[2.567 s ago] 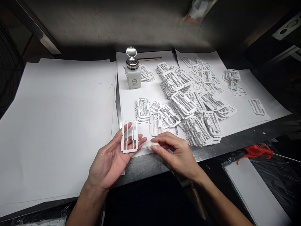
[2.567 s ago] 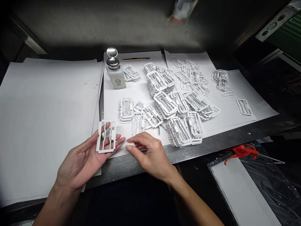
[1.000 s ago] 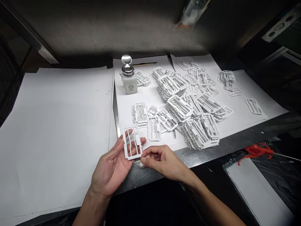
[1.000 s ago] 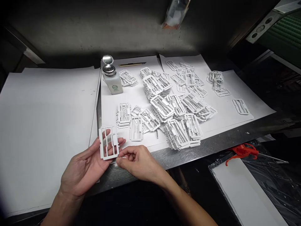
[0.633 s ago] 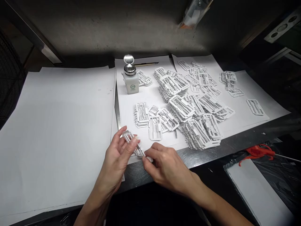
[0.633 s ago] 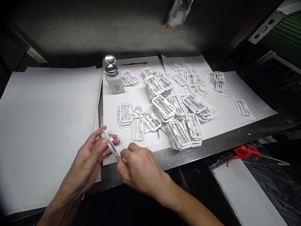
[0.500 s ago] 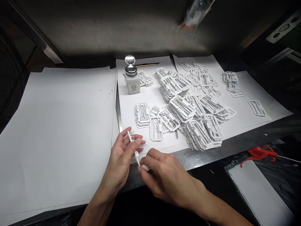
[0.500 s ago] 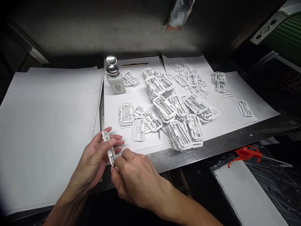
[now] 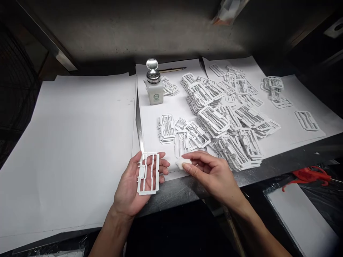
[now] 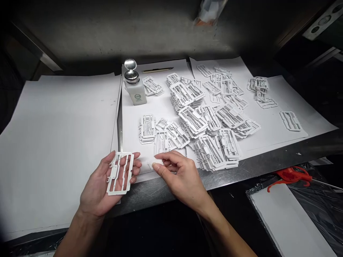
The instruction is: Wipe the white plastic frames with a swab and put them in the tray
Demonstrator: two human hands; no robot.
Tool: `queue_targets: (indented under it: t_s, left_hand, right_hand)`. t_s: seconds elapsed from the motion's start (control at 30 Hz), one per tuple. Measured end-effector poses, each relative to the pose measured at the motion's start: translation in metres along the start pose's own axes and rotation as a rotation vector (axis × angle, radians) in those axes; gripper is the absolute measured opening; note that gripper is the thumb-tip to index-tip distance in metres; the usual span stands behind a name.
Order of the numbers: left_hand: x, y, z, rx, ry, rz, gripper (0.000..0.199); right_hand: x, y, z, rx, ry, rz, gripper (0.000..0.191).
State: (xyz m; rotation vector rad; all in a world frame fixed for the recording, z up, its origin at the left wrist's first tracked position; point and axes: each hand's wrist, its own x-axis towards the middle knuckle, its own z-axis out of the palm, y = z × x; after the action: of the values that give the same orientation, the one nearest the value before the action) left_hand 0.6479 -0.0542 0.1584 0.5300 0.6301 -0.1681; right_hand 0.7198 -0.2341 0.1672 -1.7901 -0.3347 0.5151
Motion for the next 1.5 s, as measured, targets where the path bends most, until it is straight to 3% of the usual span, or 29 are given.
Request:
queue_targets:
  t_s: [0.17, 0.4, 0.53, 0.63, 0.83, 0.9, 1.0, 1.1, 1.3, 1.5]
  left_hand:
    - [0.0, -0.002, 0.0, 0.022, 0.048, 0.007, 0.042]
    - [0.004, -0.007, 0.007, -0.041, 0.131, 0.09, 0.026]
    - [0.006, -0.003, 0.006, -0.034, 0.122, 0.061, 0.036]
    - [0.006, -0.001, 0.007, -0.026, 0.124, 0.05, 0.044]
    - [0.005, 0.0, 0.019, 0.033, 0.189, 0.043, 0.046]
    - [0.006, 0.001, 0.019, 0.099, 0.22, 0.081, 0.044]
    - [0.01, 0.003, 0.016, 0.279, 0.271, 0.18, 0.035]
    - [0.015, 0.0, 0.016, 0.476, 0.296, 0.197, 0.04]
    - [0.019, -0.009, 0.025, 0.595, 0.261, 0.21, 0.043]
    - [0.019, -0.01, 0.031, 0.625, 0.277, 0.217, 0.044]
  right_hand:
    - [0.004, -0.006, 0.008, -0.022, 0.062, -0.092, 0.015]
    - [0.016, -0.009, 0.034, -0.142, -0.005, -0.244, 0.015]
    - [0.0, -0.005, 0.033, -0.206, -0.151, -0.308, 0.013]
    - [-0.015, -0.004, 0.031, -0.205, -0.239, -0.277, 0.015]
    - [-0.019, -0.006, 0.037, -0.146, -0.201, -0.304, 0.015]
    - [-0.016, -0.004, 0.032, -0.123, -0.16, -0.238, 0.012]
    - [-0.013, 0.004, 0.016, -0.036, -0.016, 0.049, 0.012]
    - [-0.007, 0.015, 0.0, 0.012, 0.097, 0.291, 0.018]
    - [0.016, 0.03, -0.006, -0.059, 0.054, 0.332, 0.024]
    - [0.012, 0.022, -0.009, 0.147, -0.017, 0.374, 0.024]
